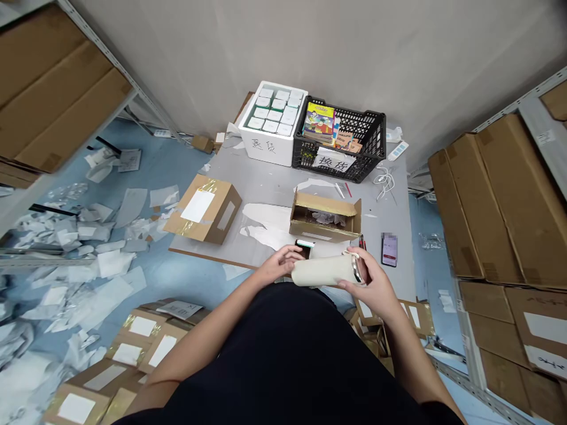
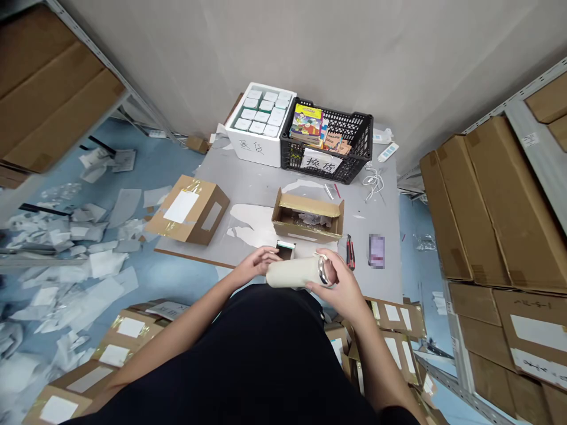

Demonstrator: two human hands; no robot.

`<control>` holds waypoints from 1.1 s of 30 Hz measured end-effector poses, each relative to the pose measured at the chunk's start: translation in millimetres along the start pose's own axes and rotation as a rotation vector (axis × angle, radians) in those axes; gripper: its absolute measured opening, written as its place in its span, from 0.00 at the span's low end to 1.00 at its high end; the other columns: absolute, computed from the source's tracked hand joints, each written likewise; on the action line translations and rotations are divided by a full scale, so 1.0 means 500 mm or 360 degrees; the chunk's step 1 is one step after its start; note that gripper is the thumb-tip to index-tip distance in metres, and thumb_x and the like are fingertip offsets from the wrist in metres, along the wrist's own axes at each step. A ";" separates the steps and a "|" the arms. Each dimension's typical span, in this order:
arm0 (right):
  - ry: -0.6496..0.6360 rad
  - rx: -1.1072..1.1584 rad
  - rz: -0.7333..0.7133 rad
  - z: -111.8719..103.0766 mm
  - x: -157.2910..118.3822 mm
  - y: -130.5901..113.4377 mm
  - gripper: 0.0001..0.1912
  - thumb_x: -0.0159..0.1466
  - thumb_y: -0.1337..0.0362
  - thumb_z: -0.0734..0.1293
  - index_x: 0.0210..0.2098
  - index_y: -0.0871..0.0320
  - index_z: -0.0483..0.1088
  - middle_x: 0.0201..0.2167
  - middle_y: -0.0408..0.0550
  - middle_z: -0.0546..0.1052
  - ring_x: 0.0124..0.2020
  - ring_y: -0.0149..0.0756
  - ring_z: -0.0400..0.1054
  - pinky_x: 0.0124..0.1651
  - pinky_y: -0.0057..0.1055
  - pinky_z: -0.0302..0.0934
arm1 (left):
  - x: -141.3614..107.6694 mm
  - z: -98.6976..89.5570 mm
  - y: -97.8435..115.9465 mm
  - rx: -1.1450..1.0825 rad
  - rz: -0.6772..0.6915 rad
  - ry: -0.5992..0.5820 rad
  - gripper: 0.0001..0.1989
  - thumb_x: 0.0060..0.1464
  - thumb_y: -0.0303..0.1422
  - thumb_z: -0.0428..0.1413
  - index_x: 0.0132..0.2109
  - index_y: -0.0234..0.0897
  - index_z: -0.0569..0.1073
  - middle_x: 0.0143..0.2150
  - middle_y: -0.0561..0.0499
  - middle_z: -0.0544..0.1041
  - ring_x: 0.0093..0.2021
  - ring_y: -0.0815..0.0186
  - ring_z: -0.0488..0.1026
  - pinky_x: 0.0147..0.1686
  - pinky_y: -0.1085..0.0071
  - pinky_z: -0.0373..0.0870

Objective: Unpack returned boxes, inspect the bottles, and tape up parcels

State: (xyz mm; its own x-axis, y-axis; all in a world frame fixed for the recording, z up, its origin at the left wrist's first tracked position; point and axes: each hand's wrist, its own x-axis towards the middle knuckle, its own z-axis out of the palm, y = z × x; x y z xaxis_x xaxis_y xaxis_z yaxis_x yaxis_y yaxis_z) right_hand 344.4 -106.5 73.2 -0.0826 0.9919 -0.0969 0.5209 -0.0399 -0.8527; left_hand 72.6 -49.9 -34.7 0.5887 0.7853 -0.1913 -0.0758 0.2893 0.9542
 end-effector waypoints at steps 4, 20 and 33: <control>-0.0030 -0.0307 -0.0147 0.016 -0.033 0.000 0.30 0.57 0.57 0.72 0.57 0.50 0.63 0.55 0.52 0.68 0.54 0.46 0.66 0.54 0.40 0.64 | 0.036 -0.029 -0.049 0.0667 -0.0163 0.0642 0.25 0.55 0.50 0.56 0.53 0.40 0.68 0.39 0.49 0.74 0.36 0.64 0.73 0.39 0.68 0.68; -0.0069 -0.0448 -0.0254 0.141 0.024 0.029 0.24 0.63 0.62 0.67 0.57 0.52 0.60 0.53 0.55 0.66 0.36 0.37 0.70 0.39 0.35 0.69 | 0.151 -0.053 -0.143 0.1187 -0.0228 0.0523 0.11 0.56 0.32 0.51 0.43 0.38 0.77 0.29 0.53 0.76 0.30 0.64 0.71 0.32 0.72 0.62; -0.0085 -0.0526 -0.0258 0.159 0.068 0.076 0.27 0.62 0.65 0.67 0.60 0.52 0.59 0.55 0.56 0.66 0.38 0.39 0.70 0.43 0.38 0.69 | 0.164 -0.059 -0.171 0.0892 -0.0125 0.0571 0.11 0.57 0.41 0.52 0.34 0.38 0.74 0.29 0.53 0.76 0.33 0.65 0.72 0.35 0.72 0.65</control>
State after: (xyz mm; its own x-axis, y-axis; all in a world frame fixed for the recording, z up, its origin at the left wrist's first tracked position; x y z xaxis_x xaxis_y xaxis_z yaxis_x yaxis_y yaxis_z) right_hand 293.8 -83.8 -3.5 -0.2265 0.9740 -0.0082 0.7428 0.1673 -0.6482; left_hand 104.0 6.0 -138.9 0.2638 0.9350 -0.2371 0.4426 0.1011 0.8910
